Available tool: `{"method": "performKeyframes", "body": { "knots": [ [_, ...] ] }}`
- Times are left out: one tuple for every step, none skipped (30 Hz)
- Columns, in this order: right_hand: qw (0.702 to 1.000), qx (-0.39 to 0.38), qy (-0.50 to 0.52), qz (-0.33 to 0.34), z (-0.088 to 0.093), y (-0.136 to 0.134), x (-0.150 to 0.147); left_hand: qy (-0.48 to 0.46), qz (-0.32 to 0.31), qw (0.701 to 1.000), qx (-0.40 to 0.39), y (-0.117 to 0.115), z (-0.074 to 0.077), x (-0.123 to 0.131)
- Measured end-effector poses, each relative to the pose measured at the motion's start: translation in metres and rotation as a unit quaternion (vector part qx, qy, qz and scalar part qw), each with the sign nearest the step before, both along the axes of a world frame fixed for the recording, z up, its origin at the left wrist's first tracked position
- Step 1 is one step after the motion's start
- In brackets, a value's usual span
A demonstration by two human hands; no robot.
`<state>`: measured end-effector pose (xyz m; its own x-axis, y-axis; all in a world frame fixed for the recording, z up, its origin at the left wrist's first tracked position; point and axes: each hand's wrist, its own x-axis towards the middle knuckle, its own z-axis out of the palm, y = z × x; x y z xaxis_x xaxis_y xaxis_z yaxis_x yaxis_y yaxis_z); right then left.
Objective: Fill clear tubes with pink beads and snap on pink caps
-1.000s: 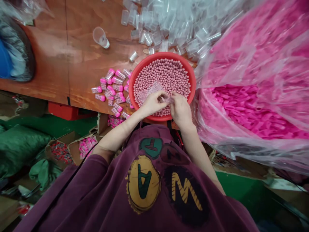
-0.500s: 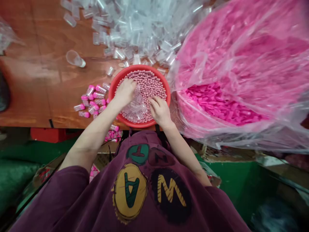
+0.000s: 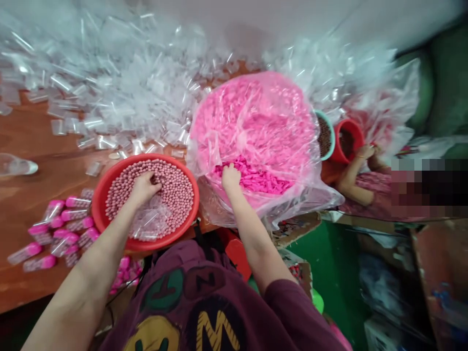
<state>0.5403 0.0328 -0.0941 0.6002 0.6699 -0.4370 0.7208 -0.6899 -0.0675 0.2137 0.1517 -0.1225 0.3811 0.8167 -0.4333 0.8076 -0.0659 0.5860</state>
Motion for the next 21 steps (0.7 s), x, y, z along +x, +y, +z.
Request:
{"method": "performKeyframes", "body": {
  "knots": [
    [1.0, 0.003, 0.007, -0.011, -0.001, 0.002, -0.001, -0.043, 0.033, 0.998, -0.026, -0.001, -0.001, -0.003],
    [1.0, 0.011, 0.017, -0.02, 0.0, 0.001, -0.001, -0.084, 0.065, 0.993, -0.046, -0.003, -0.001, -0.007],
    [0.999, 0.025, 0.028, -0.029, 0.001, -0.001, 0.0, -0.119, 0.093, 0.987, -0.054, -0.005, -0.001, -0.011],
    [0.997, 0.046, 0.041, -0.037, 0.004, -0.004, 0.003, -0.145, 0.115, 0.982, -0.047, -0.007, 0.0, -0.016],
    [0.995, 0.073, 0.056, -0.045, 0.007, -0.009, 0.007, -0.163, 0.129, 0.978, -0.027, -0.009, 0.001, -0.022],
    [0.99, 0.105, 0.071, -0.056, 0.01, -0.014, 0.011, -0.176, 0.135, 0.975, 0.001, -0.011, 0.002, -0.028],
    [0.984, 0.14, 0.087, -0.071, 0.013, -0.02, 0.014, -0.187, 0.14, 0.972, 0.028, -0.014, 0.004, -0.033],
    [0.975, 0.176, 0.104, -0.09, 0.016, -0.027, 0.017, -0.2, 0.146, 0.968, 0.045, -0.017, 0.005, -0.038],
    [0.963, 0.212, 0.123, -0.114, 0.017, -0.033, 0.018, -0.216, 0.158, 0.962, 0.048, -0.02, 0.007, -0.042],
    [0.948, 0.244, 0.146, -0.142, 0.017, -0.038, 0.018, -0.239, 0.178, 0.954, 0.039, -0.024, 0.009, -0.044],
    [0.931, 0.272, 0.174, -0.171, 0.017, -0.044, 0.016, -0.269, 0.202, 0.942, 0.019, -0.028, 0.012, -0.045],
    [0.912, 0.295, 0.206, -0.199, 0.015, -0.048, 0.013, -0.304, 0.227, 0.925, -0.004, -0.033, 0.016, -0.044],
    [0.891, 0.313, 0.241, -0.223, 0.013, -0.051, 0.007, -0.341, 0.251, 0.905, -0.029, -0.037, 0.019, -0.042],
    [0.869, 0.328, 0.279, -0.244, 0.011, -0.053, 0.0, -0.378, 0.267, 0.885, -0.051, -0.042, 0.022, -0.04],
    [0.843, 0.342, 0.321, -0.263, 0.008, -0.054, -0.008, -0.409, 0.273, 0.868, -0.068, -0.046, 0.024, -0.037],
    [0.816, 0.353, 0.362, -0.28, 0.005, -0.055, -0.018, -0.431, 0.277, 0.855, -0.079, -0.05, 0.026, -0.035],
    [0.788, 0.36, 0.403, -0.296, 0.003, -0.056, -0.03, -0.447, 0.274, 0.847, -0.09, -0.055, 0.027, -0.034],
    [0.759, 0.362, 0.443, -0.311, 0.001, -0.058, -0.041, -0.455, 0.267, 0.844, -0.098, -0.06, 0.027, -0.034],
    [0.732, 0.359, 0.48, -0.324, 0.0, -0.061, -0.053, -0.457, 0.26, 0.845, -0.101, -0.066, 0.026, -0.035],
    [0.71, 0.352, 0.511, -0.334, 0.0, -0.065, -0.065, -0.454, 0.252, 0.849, -0.097, -0.072, 0.025, -0.038],
    [0.693, 0.343, 0.534, -0.342, 0.0, -0.071, -0.075, -0.446, 0.246, 0.856, -0.086, -0.079, 0.024, -0.042]
  ]
}}
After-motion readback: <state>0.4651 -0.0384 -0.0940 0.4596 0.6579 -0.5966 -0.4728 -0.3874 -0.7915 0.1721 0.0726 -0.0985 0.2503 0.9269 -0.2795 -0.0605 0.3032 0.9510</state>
